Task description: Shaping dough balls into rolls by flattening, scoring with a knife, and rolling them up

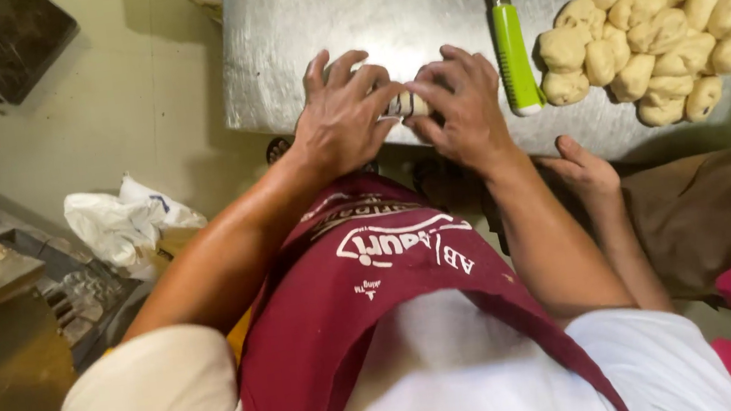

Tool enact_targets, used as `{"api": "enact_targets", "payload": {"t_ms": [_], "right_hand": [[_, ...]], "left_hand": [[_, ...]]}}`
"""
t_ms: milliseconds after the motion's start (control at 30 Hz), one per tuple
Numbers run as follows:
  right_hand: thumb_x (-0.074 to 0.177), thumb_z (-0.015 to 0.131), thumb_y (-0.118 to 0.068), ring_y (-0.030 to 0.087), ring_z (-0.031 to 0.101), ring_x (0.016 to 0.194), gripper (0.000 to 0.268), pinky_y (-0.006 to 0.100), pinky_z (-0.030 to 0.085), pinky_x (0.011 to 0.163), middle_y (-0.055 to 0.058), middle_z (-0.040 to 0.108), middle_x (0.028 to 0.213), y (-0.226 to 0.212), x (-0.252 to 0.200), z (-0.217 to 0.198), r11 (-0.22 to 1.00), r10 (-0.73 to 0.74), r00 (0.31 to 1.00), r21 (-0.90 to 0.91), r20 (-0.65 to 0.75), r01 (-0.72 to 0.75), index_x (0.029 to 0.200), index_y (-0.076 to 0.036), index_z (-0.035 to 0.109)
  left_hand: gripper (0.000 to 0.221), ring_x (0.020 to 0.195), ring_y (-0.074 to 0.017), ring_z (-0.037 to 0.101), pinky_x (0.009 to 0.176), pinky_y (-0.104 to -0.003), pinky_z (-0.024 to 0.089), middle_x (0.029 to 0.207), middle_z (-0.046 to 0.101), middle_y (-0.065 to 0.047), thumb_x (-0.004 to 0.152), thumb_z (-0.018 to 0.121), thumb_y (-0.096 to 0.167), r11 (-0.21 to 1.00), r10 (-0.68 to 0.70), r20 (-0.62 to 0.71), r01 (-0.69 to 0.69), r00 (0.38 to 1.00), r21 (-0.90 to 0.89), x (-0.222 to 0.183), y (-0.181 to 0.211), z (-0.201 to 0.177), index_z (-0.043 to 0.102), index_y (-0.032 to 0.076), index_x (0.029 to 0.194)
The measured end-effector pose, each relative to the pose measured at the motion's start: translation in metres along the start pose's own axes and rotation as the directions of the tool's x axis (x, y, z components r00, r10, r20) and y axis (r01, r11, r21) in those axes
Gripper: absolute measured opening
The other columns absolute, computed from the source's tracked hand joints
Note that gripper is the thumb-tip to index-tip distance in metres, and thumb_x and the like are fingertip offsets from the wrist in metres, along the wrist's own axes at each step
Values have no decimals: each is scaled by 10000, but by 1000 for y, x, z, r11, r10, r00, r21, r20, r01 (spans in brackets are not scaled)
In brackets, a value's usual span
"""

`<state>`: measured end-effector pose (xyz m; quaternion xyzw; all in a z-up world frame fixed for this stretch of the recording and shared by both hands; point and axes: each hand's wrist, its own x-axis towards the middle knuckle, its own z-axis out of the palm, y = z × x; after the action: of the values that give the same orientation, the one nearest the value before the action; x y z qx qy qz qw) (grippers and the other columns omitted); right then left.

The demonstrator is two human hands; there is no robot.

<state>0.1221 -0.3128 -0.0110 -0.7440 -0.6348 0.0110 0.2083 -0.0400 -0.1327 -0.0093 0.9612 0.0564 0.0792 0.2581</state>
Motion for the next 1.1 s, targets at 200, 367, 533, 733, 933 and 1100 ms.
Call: {"api": "enact_targets", "payload": {"t_ms": [200,367,533,733,933,1100], "right_hand": [[990,747,-412,426,473,1312,401,607,351,1019,100,591,1301,9,36,-5,1000,11,991,21,-131,-8,1301,-167,683],[920,782,-442,435,412,1411,423,674,321,1102,90,594,1368,0,13,0,997,79,997,22,-9,-78,1263,-216,681],[942,767,-441,408,449,1365,414,601,335,1060,60,610,1307,12,34,-1,997,83,993,1,-87,-84,1282,-207,729],[866,763,-642,343,433,1411,401,545,307,1135,-15,613,1364,27,22,22,992,120,984,-11,-130,-123,1120,-332,789],[582,910,-528,474,345,1444,1037,671,324,1106,104,502,1484,-4,39,-40,979,169,950,70,263,-193,1502,-229,537],[736,876,-356,433,650,1069,642,552,552,861,129,630,1273,-15,71,-23,991,113,962,46,248,-128,1308,-148,674]], "left_hand": [[428,1343,-361,429,1142,-646,177,1250,619,-101,1022,687,441,995,96,-56,-94,994,43,40,-28,-13,642,121,1302],[430,1424,-337,369,1187,-639,101,1371,624,-53,1013,584,482,997,63,187,-71,980,35,22,-23,-26,617,250,1374],[450,1346,-352,422,1131,-681,233,1260,615,-64,911,778,472,980,175,-14,-173,984,93,46,-45,-32,740,216,1278],[384,1305,-267,475,1111,-574,323,1093,580,26,863,771,583,951,299,-168,-279,939,135,32,-64,-10,769,271,1087],[667,1324,-333,460,1115,-631,322,1168,585,-43,674,932,494,977,214,-98,-213,972,26,20,-48,-39,717,143,1199],[882,1357,-413,472,1150,-587,380,1318,559,-136,658,955,352,965,207,-61,-214,976,-153,11,-68,-59,596,72,1413]]}}
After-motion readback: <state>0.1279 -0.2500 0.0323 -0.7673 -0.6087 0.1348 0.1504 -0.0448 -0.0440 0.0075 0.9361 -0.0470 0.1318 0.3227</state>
